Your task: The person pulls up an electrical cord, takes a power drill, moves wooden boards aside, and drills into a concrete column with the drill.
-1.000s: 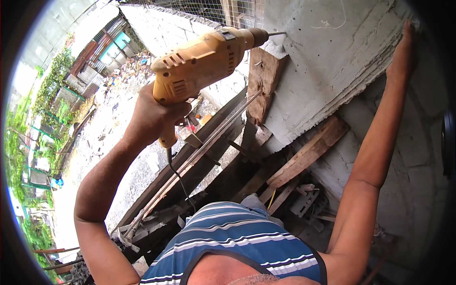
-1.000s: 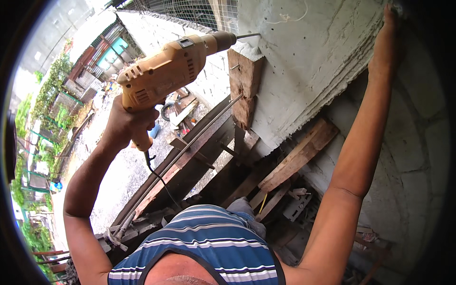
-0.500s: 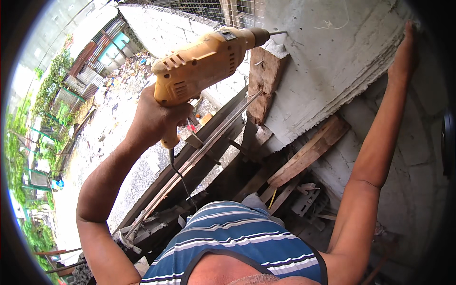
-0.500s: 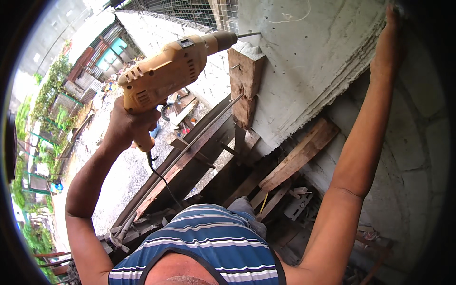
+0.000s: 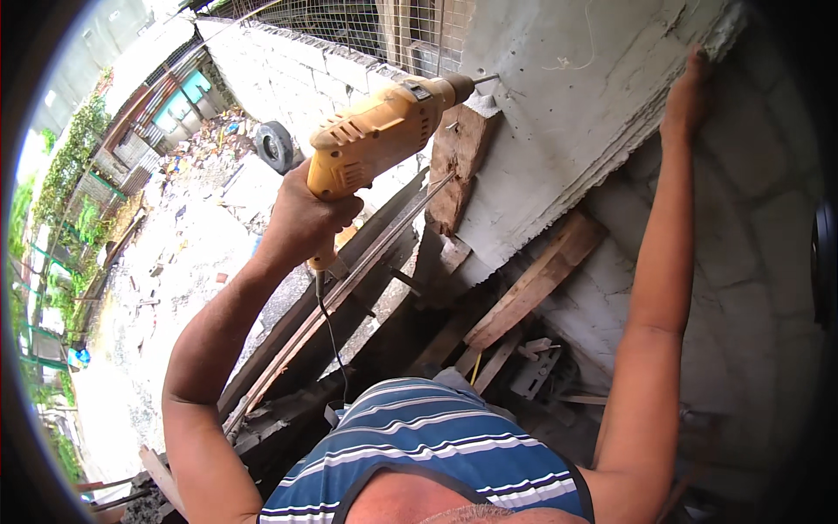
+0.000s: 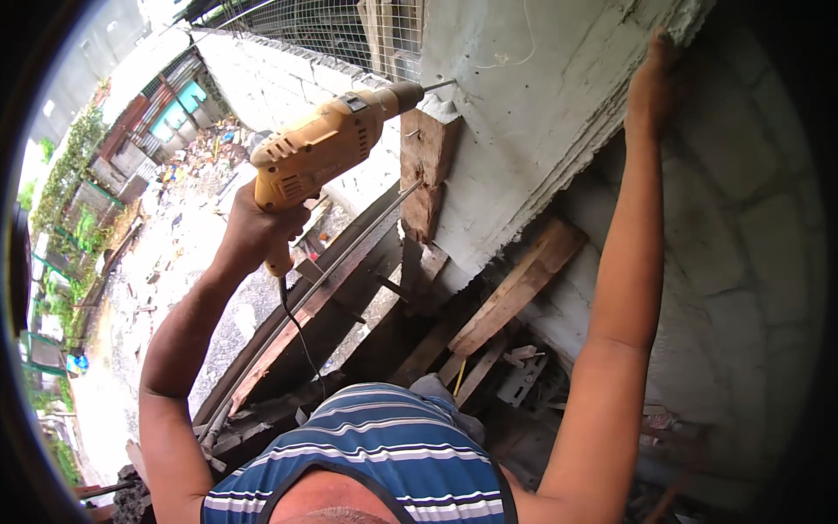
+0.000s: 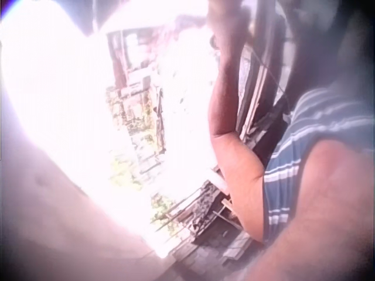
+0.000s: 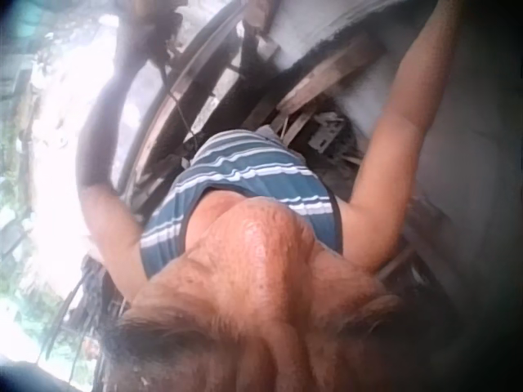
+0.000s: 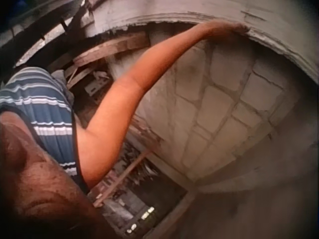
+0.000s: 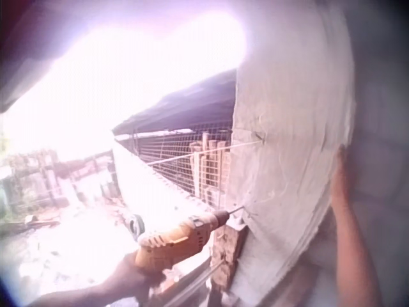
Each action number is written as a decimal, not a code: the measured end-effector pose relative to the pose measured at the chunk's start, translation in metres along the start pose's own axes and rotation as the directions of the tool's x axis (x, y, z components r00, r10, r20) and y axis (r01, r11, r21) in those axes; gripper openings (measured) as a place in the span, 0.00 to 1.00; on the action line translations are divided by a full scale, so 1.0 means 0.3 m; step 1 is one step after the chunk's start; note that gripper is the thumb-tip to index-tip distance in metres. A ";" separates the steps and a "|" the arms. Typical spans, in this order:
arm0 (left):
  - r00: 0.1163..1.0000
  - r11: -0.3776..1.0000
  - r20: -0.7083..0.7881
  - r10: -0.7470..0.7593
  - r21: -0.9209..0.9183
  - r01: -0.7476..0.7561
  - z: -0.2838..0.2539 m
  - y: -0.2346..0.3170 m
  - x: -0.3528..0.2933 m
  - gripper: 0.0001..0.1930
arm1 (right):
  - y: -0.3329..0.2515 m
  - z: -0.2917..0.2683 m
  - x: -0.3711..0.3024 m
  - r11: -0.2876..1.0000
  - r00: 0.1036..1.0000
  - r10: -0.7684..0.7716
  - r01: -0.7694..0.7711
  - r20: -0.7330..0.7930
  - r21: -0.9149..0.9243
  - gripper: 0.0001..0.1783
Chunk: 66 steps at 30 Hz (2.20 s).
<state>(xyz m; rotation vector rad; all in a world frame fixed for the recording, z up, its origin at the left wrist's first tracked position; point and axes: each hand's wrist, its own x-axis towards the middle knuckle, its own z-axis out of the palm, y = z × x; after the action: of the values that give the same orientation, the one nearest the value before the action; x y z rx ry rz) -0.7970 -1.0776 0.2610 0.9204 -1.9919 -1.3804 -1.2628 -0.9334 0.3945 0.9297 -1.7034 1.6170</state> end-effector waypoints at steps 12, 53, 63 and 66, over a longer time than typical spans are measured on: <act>0.989 0.975 -0.144 0.026 -0.215 -0.058 0.247 -0.203 -0.105 0.16 | 0.043 0.035 0.023 0.986 0.986 -0.167 0.167 -0.005 0.004 0.33; 0.998 0.999 -0.053 0.017 0.043 -0.015 0.010 -0.072 0.014 0.16 | -0.025 0.000 -0.035 0.971 0.994 0.108 -0.111 0.028 0.211 0.43; 0.999 0.999 -0.029 0.022 0.045 -0.020 0.036 -0.109 0.022 0.16 | 0.012 -0.005 -0.002 0.951 1.000 0.020 -0.025 0.017 0.307 0.42; 0.998 0.999 -0.045 0.043 0.033 -0.042 0.037 -0.103 0.024 0.13 | 0.042 -0.011 0.009 0.941 0.998 0.046 -0.054 0.030 0.333 0.44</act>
<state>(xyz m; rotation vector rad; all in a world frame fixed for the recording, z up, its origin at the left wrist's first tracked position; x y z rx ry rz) -0.8027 -1.0843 0.2287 0.9106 -1.9936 -1.2963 -1.2748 -0.9304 0.3895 1.0728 -1.5020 1.9773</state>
